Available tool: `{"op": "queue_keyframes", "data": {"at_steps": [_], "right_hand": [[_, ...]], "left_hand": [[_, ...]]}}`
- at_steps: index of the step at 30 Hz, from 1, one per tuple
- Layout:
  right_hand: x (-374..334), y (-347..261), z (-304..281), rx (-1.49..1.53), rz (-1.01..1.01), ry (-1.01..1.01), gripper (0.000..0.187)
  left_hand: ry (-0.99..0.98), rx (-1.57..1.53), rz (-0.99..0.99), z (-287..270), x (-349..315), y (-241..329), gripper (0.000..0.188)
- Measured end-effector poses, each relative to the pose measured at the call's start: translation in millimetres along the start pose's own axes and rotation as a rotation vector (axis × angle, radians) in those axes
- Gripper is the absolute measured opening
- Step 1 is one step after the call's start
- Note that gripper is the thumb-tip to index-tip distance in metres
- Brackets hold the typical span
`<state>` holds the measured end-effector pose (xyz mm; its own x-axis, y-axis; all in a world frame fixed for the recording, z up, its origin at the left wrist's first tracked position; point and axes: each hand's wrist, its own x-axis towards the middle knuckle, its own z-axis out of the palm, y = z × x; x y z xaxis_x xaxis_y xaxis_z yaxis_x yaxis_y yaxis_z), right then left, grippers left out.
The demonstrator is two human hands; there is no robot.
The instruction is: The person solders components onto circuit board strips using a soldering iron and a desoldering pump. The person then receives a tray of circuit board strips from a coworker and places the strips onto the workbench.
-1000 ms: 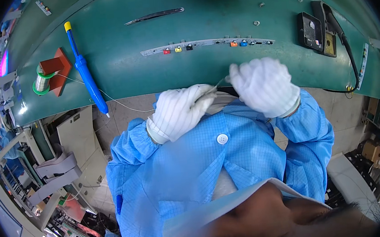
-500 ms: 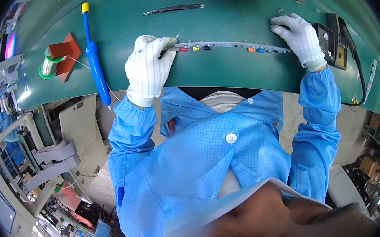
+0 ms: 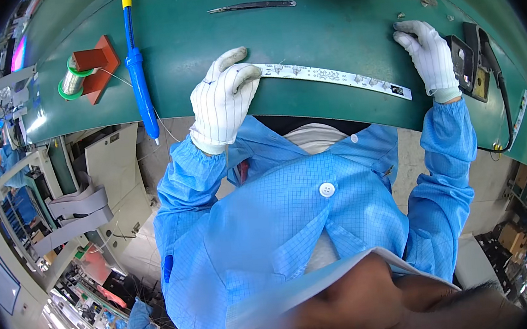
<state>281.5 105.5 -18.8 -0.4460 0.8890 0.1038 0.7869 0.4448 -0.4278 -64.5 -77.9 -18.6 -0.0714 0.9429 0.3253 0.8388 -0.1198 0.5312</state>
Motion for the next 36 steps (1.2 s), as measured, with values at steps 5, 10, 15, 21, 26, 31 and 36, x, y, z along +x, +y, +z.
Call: {"op": "queue_keyframes", "data": {"at_steps": [5, 10, 15, 21, 26, 31, 36], "right_hand": [[-14, -5, -11, 0.642, 0.262, 0.077, 0.027], [-26, -20, -18, 0.579, 0.14, 0.168, 0.026], [-39, -38, -26, 0.596, 0.163, 0.207, 0.028], [-46, -41, -22, 0.748, 0.206, 0.144, 0.031], [-45, -48, -10, 1.228, 0.273, 0.064, 0.035], [-41, -65, -14, 1.178, 0.334, 0.043, 0.035], [-38, -74, -16, 0.988, 0.218, 0.027, 0.035]], "left_hand": [[0.039, -0.182, 0.05, 1, -5, 6, 0.019], [0.057, -0.355, 0.058, 8, -8, 19, 0.029], [0.035, -0.416, -0.181, 8, -9, 32, 0.036], [-0.035, -0.396, -0.268, 2, -9, 35, 0.038], [-0.041, -0.535, -0.186, 4, -8, 30, 0.028], [-0.056, -0.535, -0.153, 4, -9, 28, 0.024], [-0.164, -0.454, -0.104, -2, -5, 34, 0.02]]}}
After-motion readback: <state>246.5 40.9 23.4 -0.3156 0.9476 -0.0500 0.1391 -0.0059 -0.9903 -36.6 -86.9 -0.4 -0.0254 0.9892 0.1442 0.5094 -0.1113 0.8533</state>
